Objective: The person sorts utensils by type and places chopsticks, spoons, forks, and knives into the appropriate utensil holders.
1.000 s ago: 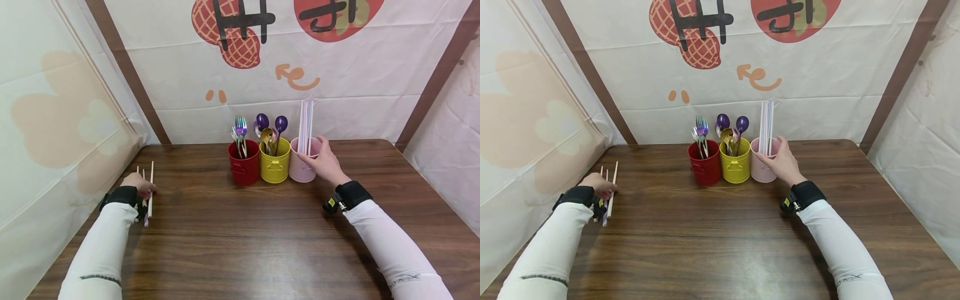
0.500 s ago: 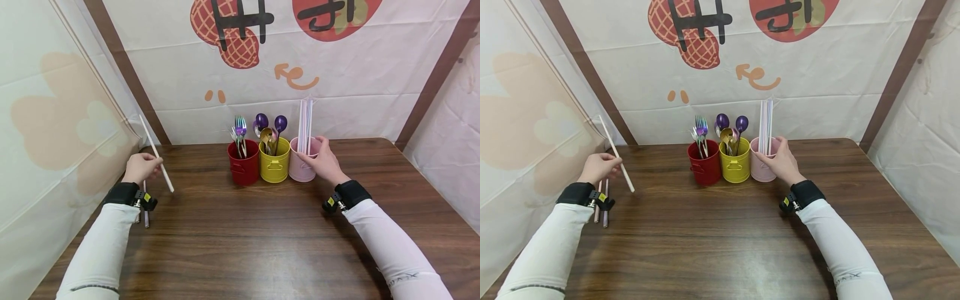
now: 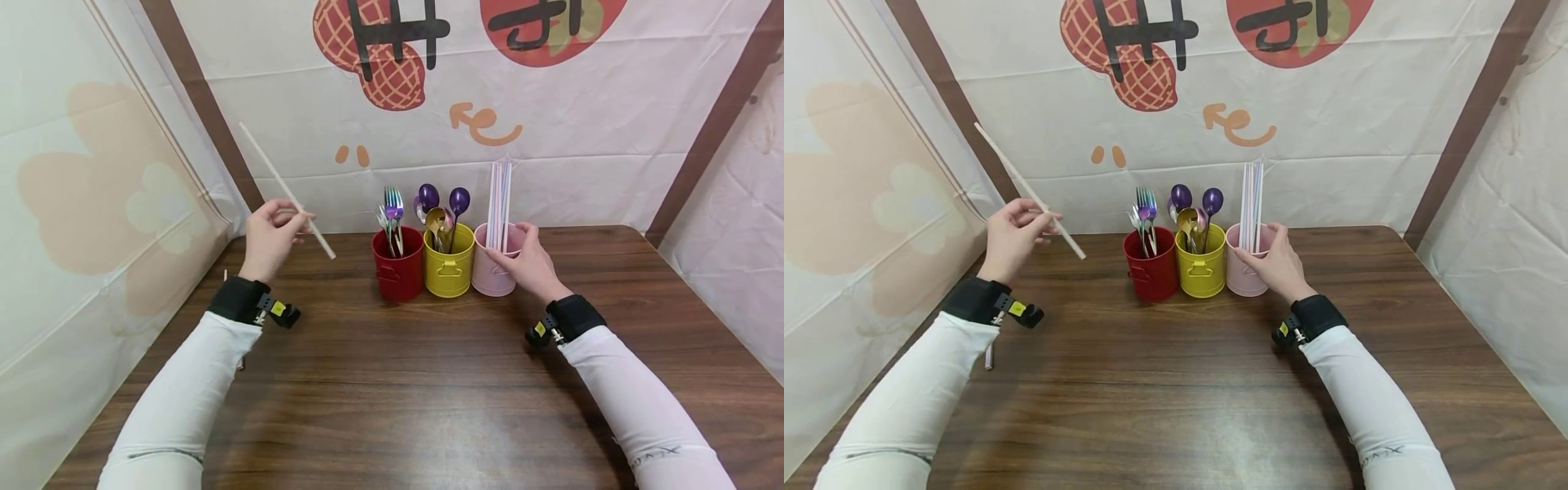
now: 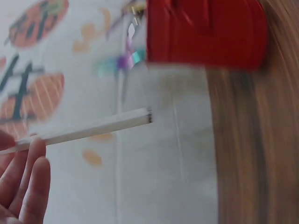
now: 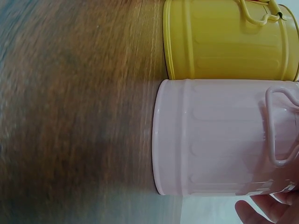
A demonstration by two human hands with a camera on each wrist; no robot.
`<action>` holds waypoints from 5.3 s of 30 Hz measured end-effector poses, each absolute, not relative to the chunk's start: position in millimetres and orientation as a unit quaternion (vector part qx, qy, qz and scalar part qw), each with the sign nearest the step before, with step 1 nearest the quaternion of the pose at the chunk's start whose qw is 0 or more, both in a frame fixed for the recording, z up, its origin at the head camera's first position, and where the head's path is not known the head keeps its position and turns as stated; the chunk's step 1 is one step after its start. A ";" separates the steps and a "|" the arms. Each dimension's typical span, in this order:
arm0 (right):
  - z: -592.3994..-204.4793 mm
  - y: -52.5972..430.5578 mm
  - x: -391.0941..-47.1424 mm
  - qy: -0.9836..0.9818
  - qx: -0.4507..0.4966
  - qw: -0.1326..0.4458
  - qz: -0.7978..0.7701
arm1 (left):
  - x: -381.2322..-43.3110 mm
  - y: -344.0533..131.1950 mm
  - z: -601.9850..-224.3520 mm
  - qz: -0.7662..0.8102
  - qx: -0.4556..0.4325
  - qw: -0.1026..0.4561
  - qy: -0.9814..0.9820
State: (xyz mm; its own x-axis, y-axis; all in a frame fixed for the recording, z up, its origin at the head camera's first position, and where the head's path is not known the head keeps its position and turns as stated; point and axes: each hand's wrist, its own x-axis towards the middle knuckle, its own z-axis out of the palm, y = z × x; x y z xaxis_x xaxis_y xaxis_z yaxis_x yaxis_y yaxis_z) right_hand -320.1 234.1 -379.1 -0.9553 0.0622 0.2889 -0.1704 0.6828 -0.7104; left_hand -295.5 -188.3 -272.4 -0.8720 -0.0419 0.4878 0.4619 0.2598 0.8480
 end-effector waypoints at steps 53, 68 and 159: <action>-378.3 230.9 -317.0 -0.903 0.025 0.147 0.403 | -344.4 29.1 -299.2 -0.280 -0.234 0.087 -0.927; -376.7 230.7 -314.3 -0.904 0.019 0.146 0.401 | -297.8 -106.2 -286.2 -0.328 -0.244 0.158 -0.899; -379.9 231.4 -316.0 -0.904 0.022 0.139 0.403 | -295.7 -100.1 -256.6 -0.650 -0.249 0.103 -0.710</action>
